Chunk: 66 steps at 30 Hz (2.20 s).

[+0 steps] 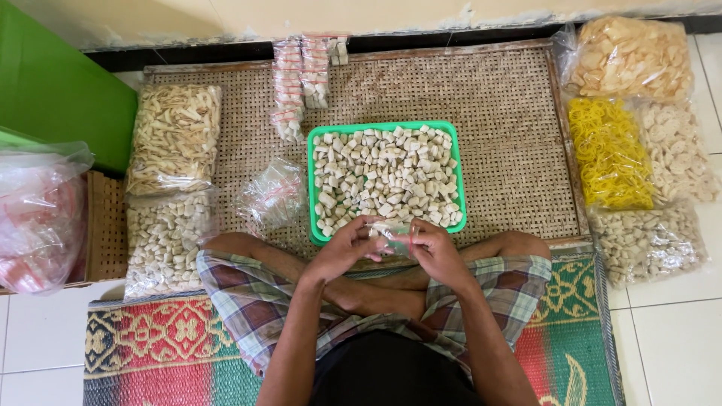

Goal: The person sits cross-legged on a mat and repeatedly picks small white food items from a green tray, places them into small clear plastic bags, and sets the filled bags aside. The process is repeated continuously with items from the tray.

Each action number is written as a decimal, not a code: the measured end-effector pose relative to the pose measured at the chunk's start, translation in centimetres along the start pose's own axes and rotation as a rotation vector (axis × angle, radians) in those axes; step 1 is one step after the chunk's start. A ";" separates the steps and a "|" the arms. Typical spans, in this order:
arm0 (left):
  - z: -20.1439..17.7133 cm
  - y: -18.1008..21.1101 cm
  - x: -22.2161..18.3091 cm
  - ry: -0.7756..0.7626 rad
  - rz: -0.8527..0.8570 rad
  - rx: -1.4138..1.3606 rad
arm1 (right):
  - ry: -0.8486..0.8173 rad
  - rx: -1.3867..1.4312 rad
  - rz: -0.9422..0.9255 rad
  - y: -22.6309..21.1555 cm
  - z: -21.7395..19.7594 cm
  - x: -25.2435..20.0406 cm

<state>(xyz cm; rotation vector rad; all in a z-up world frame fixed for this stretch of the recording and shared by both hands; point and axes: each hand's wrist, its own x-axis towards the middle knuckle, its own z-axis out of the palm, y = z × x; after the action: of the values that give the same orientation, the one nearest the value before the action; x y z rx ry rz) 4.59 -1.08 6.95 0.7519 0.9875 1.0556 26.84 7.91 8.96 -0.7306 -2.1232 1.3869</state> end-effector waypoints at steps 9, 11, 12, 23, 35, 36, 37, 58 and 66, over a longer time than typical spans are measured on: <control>0.7 2.1 -0.4 0.092 0.032 0.115 | 0.085 -0.005 0.008 2.9 1.1 0.0; 0.3 1.5 -0.2 0.084 0.031 0.120 | 0.091 -0.011 0.009 2.4 1.1 0.2; 0.1 1.2 -0.1 0.077 0.031 0.125 | 0.095 -0.016 0.009 2.1 1.1 0.3; -0.3 -2.2 2.4 0.287 0.007 -0.124 | -0.012 -0.131 -0.035 0.3 1.6 0.7; -2.2 -2.9 1.3 0.329 0.005 -0.229 | -0.166 -0.073 0.024 0.3 1.9 4.8; -2.8 -3.4 1.4 0.364 0.012 -0.225 | -0.168 -0.036 0.016 0.4 2.0 5.3; -3.1 -3.4 1.4 0.372 0.011 -0.229 | -0.176 -0.033 0.016 1.8 2.0 5.6; -5.2 -1.3 2.5 0.515 0.196 -0.658 | -0.140 -0.979 -0.160 14.1 3.7 14.4; -4.7 -3.8 4.2 0.500 0.239 -0.557 | 0.264 0.269 0.420 1.0 1.0 9.1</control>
<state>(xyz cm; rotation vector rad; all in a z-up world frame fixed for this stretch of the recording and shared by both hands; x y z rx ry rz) 2.30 1.85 0.56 0.1422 0.9589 1.6874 19.68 13.73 8.72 -1.2193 -1.5976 1.6400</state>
